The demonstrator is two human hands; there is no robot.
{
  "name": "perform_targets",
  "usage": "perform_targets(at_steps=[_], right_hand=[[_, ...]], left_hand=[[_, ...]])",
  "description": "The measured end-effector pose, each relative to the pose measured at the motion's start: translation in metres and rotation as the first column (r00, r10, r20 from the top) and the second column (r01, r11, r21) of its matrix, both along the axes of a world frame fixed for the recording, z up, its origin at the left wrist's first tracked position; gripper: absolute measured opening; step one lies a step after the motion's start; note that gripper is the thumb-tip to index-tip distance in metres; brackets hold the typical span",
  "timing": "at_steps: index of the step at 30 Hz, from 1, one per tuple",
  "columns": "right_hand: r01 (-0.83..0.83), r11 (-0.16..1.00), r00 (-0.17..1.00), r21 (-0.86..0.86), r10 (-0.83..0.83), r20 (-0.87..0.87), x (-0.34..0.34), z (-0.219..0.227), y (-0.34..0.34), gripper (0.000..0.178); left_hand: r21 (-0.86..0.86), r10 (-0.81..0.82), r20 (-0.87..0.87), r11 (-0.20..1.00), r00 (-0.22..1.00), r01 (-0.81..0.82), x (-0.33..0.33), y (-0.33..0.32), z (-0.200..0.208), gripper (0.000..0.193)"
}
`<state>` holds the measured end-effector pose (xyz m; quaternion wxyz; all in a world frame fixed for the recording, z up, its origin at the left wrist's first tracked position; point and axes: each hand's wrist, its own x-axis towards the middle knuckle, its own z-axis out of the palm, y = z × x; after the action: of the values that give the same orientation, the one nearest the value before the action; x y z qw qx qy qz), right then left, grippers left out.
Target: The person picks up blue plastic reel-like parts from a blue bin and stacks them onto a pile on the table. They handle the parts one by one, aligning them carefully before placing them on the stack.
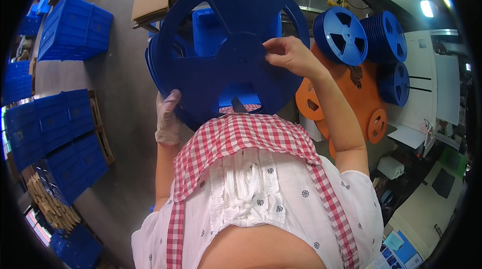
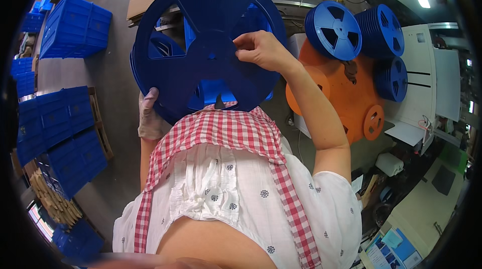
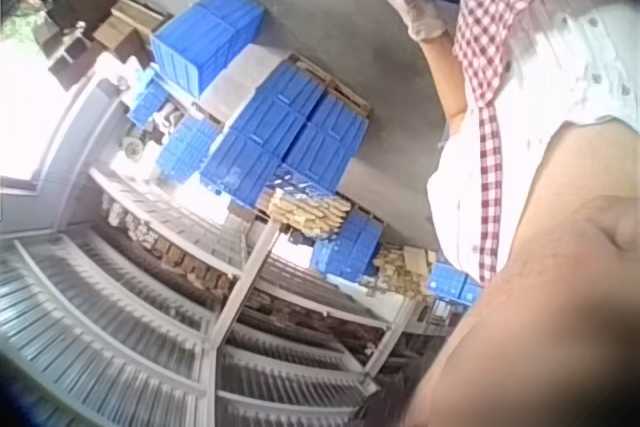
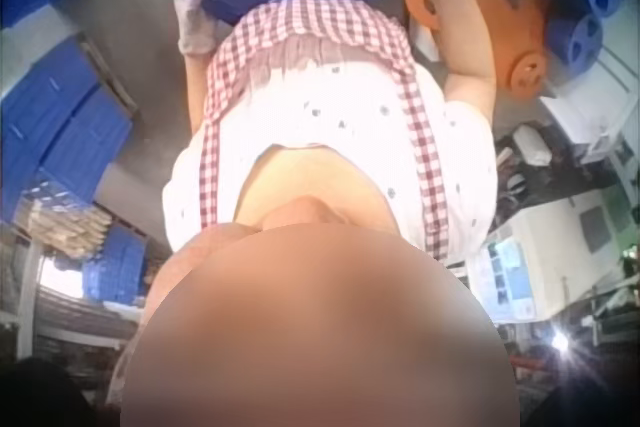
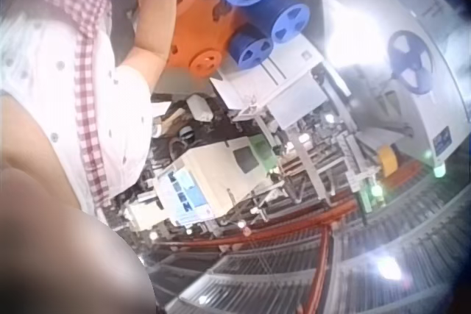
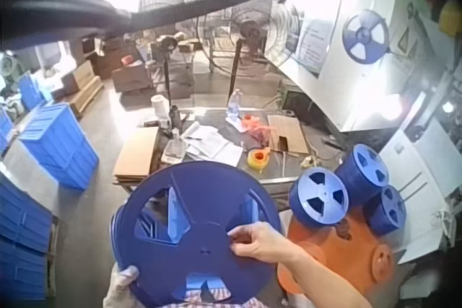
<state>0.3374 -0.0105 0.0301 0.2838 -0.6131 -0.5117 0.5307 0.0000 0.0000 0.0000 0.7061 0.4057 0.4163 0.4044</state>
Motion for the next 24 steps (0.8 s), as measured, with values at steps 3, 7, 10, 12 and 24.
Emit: perform_targets(at_steps=[3, 7, 10, 12, 24], right_hand=[[0.01, 1.0, 0.999, 0.007, -0.009, -0.037, -0.001, -0.005, -0.002, 0.04], [0.01, 1.0, 1.0, 0.002, -0.01, 0.0, -0.005, 0.0, -0.002, 0.042], [-0.037, 0.999, 0.999, -0.009, 0.037, 0.016, -0.001, 0.003, -0.003, 0.044], [-0.041, 0.997, 0.999, 0.07, 0.043, -0.02, 0.001, 0.009, -0.002, 0.045], [0.475, 0.876, 0.761, -0.085, -0.458, -0.461, 0.046, -0.062, -0.056, 0.029]], left_hand=[[0.001, 0.003, -0.005, 1.0, 1.0, -0.003, -0.002, 0.0, -0.001, 0.07], [0.022, -0.016, -0.014, 1.0, 1.0, 0.017, -0.012, 0.002, -0.012, 0.071], [-0.007, -0.026, -0.028, 1.0, 0.999, 0.026, -0.01, 0.002, -0.007, 0.071], [-0.025, -0.021, -0.019, 0.999, 1.0, 0.021, -0.009, 0.003, -0.006, 0.071], [-0.312, 0.078, -0.127, 0.943, 0.989, -0.114, 0.001, 0.021, -0.032, 0.058]])
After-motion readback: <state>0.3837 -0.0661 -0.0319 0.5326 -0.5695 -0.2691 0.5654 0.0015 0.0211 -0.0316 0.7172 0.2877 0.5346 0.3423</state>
